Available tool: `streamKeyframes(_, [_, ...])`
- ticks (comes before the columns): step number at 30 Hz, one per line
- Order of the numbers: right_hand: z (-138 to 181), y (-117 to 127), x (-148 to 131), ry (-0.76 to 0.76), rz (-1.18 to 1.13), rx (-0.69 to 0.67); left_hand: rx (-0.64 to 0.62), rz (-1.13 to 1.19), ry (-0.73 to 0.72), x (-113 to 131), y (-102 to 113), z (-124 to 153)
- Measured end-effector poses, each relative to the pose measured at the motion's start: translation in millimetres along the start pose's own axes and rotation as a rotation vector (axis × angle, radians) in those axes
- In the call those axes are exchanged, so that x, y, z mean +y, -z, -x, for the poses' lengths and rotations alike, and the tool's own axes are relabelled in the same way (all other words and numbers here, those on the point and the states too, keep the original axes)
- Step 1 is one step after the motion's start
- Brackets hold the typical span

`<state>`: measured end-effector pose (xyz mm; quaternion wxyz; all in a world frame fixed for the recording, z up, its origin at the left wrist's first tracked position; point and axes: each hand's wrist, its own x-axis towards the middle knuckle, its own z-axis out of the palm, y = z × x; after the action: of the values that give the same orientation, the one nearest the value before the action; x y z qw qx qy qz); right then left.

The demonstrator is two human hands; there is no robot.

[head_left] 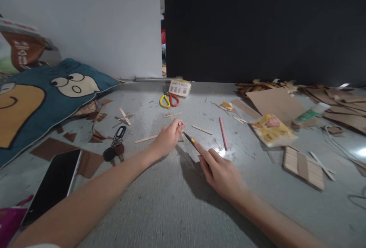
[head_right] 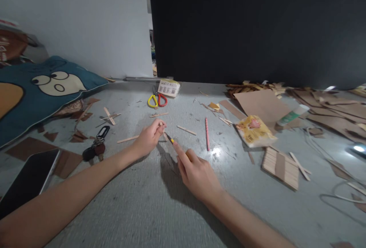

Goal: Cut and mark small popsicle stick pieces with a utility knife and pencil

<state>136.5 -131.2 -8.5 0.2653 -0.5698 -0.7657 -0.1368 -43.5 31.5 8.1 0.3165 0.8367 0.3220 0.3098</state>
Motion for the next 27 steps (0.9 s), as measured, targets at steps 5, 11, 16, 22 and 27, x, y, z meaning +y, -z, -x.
streamKeyframes(5, [0.6,-1.6,0.0,-0.011,0.014,0.004,-0.040,-0.021,-0.030,4.7,1.0,1.3])
streamKeyframes(11, [1.2,-1.4,1.2,-0.024,0.020,0.007,-0.047,-0.004,-0.090,3.0,0.3,-1.0])
streamKeyframes(16, [1.5,0.6,1.5,-0.030,0.025,0.010,-0.122,-0.044,-0.129,3.8,1.1,3.0])
streamKeyframes(22, [3.2,-1.0,2.9,-0.028,0.048,-0.008,-0.111,-0.051,-0.032,6.4,-4.2,2.5])
streamKeyframes(27, [4.0,-3.7,5.9,-0.013,0.082,-0.005,-0.082,-0.030,-0.045,0.5,-8.6,1.0])
